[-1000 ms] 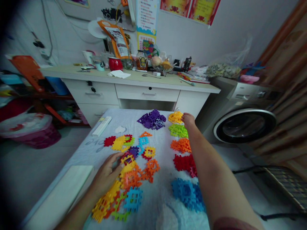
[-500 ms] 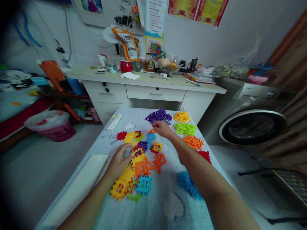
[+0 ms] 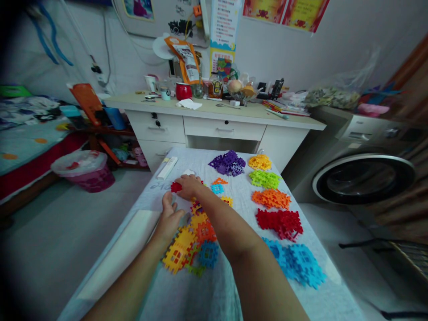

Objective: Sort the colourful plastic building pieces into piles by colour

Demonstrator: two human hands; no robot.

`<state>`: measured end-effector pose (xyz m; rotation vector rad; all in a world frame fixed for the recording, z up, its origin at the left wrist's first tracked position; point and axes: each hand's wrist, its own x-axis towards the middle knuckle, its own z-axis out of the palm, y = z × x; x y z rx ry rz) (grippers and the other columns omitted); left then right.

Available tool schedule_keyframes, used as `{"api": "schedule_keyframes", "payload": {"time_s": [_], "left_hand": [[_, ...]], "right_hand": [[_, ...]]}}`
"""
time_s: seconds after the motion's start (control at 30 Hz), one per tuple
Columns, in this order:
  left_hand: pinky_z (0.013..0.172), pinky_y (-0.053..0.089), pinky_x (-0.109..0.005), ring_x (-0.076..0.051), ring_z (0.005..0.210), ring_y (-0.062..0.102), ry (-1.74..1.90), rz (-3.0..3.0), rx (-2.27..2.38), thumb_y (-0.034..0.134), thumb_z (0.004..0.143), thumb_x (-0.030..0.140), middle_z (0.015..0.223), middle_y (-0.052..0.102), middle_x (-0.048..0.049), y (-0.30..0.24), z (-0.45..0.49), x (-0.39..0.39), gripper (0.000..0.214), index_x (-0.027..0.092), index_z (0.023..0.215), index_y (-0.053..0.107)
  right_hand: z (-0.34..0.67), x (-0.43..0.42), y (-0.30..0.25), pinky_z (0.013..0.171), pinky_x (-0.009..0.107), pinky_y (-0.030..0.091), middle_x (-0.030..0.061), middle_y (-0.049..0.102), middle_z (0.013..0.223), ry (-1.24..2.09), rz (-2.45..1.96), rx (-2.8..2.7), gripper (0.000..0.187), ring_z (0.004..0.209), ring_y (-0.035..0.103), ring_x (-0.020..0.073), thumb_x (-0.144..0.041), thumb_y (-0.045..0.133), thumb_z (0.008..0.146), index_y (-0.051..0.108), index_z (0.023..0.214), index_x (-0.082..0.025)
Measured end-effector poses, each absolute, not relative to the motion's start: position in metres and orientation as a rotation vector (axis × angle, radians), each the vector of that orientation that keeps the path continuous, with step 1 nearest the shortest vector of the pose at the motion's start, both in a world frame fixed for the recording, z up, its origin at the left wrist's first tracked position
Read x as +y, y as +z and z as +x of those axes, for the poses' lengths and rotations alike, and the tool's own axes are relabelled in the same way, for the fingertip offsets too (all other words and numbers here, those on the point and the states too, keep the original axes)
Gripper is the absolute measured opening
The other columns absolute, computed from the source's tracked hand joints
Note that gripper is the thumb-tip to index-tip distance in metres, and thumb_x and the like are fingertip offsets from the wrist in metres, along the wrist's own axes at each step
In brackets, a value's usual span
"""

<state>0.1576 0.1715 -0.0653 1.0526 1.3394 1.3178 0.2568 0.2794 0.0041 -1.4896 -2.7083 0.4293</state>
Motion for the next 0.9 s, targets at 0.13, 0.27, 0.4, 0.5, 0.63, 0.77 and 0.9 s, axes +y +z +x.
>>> {"api": "schedule_keyframes", "payload": {"time_s": [0.13,0.27,0.4,0.5,0.63,0.77,0.9], "left_hand": [[0.119,0.025,-0.047,-0.031,0.145,0.030,1.297,1.061,1.356,0.063,0.065,0.016,0.160,0.023,-0.0106,-0.063,0.157,0.169,0.095,0.030,0.147,0.018],[0.119,0.025,-0.047,-0.031,0.145,0.030,1.269,1.083,1.343,0.063,0.066,0.018,0.159,0.025,-0.0111,-0.059,0.158,0.167,0.092,0.029,0.147,0.020],[0.117,0.029,-0.048,-0.032,0.144,0.033,1.238,1.126,1.289,0.064,0.066,0.019,0.160,0.023,-0.0114,-0.057,0.159,0.166,0.090,0.028,0.146,0.023],[0.117,0.029,-0.047,-0.029,0.145,0.030,1.225,1.183,1.232,0.063,0.068,0.020,0.158,0.029,-0.0128,-0.058,0.159,0.167,0.084,0.025,0.144,0.029],[0.117,0.029,-0.047,-0.029,0.144,0.032,1.174,1.210,1.193,0.066,0.069,0.022,0.157,0.031,-0.0115,-0.058,0.158,0.165,0.078,0.025,0.141,0.036],[0.118,0.028,-0.047,-0.029,0.143,0.033,1.161,1.174,1.185,0.069,0.070,0.026,0.156,0.033,-0.0095,-0.053,0.159,0.163,0.075,0.026,0.139,0.040],[0.119,0.025,-0.042,-0.024,0.144,0.033,1.252,1.036,1.130,0.068,0.076,0.033,0.153,0.040,-0.0084,-0.047,0.161,0.163,0.059,0.026,0.131,0.048]], "right_hand": [[0.268,0.276,0.005,0.092,0.052,0.045,0.0118,0.055,0.134,0.385,-1.538,-2.748,0.046,0.117,0.054,0.0332,-0.031,0.054,0.083,0.058,0.129,-0.026],[0.292,0.267,0.011,0.085,0.043,0.048,0.0110,0.064,0.120,0.331,-1.609,-2.724,0.037,0.107,0.061,0.0301,-0.024,0.055,0.080,0.065,0.116,-0.024],[0.318,0.256,0.019,0.083,0.032,0.048,0.0074,0.070,0.109,0.463,-1.533,-2.709,0.030,0.099,0.064,0.0241,-0.022,0.059,0.078,0.072,0.105,-0.022],[0.336,0.252,0.022,0.088,0.027,0.045,0.0055,0.070,0.105,0.577,-1.385,-2.608,0.025,0.100,0.063,0.0195,-0.020,0.059,0.082,0.075,0.101,-0.020],[0.356,0.255,0.013,0.100,0.028,0.040,0.0114,0.065,0.120,0.421,-1.593,-2.334,0.032,0.114,0.057,0.0195,-0.018,0.054,0.088,0.069,0.116,-0.016],[0.365,0.249,0.000,0.101,0.035,0.040,0.0177,0.058,0.132,0.347,-2.025,-2.141,0.042,0.121,0.054,0.0256,-0.028,0.049,0.094,0.055,0.133,-0.014],[0.367,0.231,-0.001,0.100,0.035,0.041,0.0179,0.056,0.133,0.453,-2.013,-2.128,0.050,0.122,0.054,0.0254,-0.040,0.049,0.094,0.049,0.137,-0.014]]}}
